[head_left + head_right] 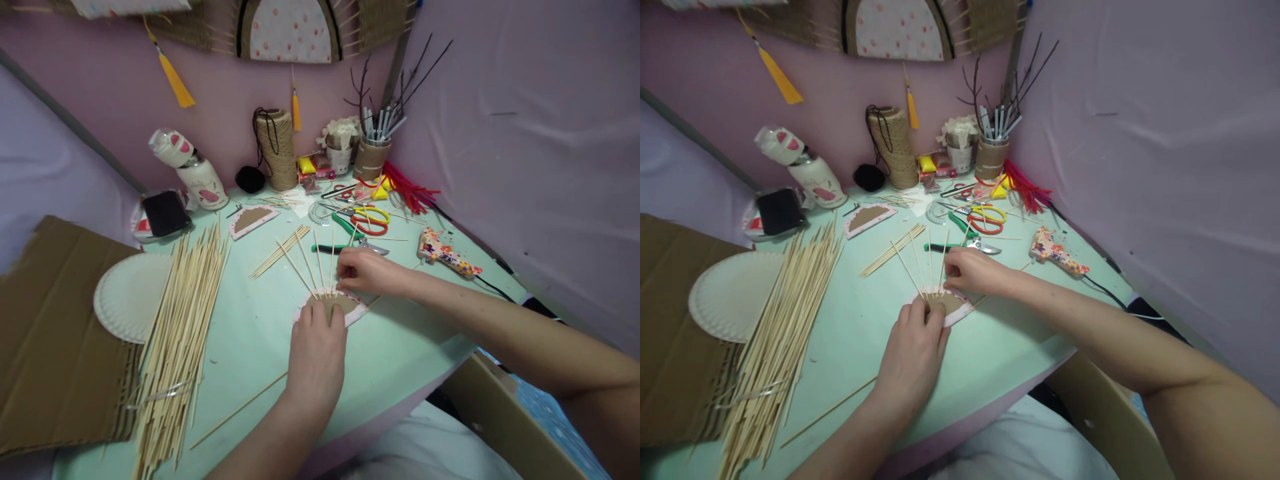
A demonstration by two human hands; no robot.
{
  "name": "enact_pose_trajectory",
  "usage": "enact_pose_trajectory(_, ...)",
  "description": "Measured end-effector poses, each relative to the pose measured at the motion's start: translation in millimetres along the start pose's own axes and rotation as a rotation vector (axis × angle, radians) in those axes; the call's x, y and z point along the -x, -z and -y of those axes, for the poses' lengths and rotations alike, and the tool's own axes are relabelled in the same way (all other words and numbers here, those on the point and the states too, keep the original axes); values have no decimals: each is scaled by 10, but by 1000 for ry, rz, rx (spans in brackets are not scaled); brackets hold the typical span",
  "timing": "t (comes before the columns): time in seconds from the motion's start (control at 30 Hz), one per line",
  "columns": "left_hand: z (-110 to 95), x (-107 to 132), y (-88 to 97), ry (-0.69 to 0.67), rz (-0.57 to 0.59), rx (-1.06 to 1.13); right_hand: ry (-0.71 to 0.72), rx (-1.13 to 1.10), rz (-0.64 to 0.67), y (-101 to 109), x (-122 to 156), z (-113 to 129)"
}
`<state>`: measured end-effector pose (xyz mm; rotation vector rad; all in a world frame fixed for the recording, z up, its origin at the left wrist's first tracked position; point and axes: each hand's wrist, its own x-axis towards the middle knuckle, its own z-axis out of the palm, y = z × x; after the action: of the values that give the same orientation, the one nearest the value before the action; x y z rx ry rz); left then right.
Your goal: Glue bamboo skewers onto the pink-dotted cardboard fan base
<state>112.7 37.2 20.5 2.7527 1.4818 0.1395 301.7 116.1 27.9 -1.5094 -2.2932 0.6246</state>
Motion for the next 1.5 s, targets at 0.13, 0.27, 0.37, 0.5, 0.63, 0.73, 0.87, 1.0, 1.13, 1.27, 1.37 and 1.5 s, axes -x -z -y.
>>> enact_pose_trajectory(0.13,-3,-4,-1,1,-13,-11,0,-5,-1,-8,-2,-9)
enact_pose_trajectory(0.27,-4,-12,10,0,-1,-5,2,-5,7,0,-10,-1)
enact_pose_trajectory(0.37,-5,-11,10,-1,-6,-1,11,-6,15,5,-17,-2)
enact_pose_trajectory(0.5,-2,-6,1,-6,-19,-21,23,-2,17,3,-21,-13)
enact_pose_trajectory(0.63,-4,-3,3,-7,-22,-33,19,1,23,3,-24,-14)
enact_pose_trajectory(0.73,-9,-1,9,-4,-13,-31,10,3,33,7,-27,-11)
enact_pose_trajectory(0.87,-10,-2,13,-1,-16,-24,7,7,41,9,-32,-14)
enact_pose_trajectory(1.0,-8,-7,16,-7,-6,-16,6,10,46,13,-32,-12)
enact_pose_trajectory(1.13,-9,-13,25,-5,-3,-18,9,18,47,23,-36,-5)
enact_pose_trajectory(1.27,-8,-16,31,-5,-5,-22,7,18,50,27,-41,-8)
enact_pose_trajectory(1.37,-7,-11,28,-6,-4,-21,13,14,53,25,-41,-12)
enact_pose_trajectory(1.5,-9,-4,16,3,1,-3,1,13,60,25,-42,-4)
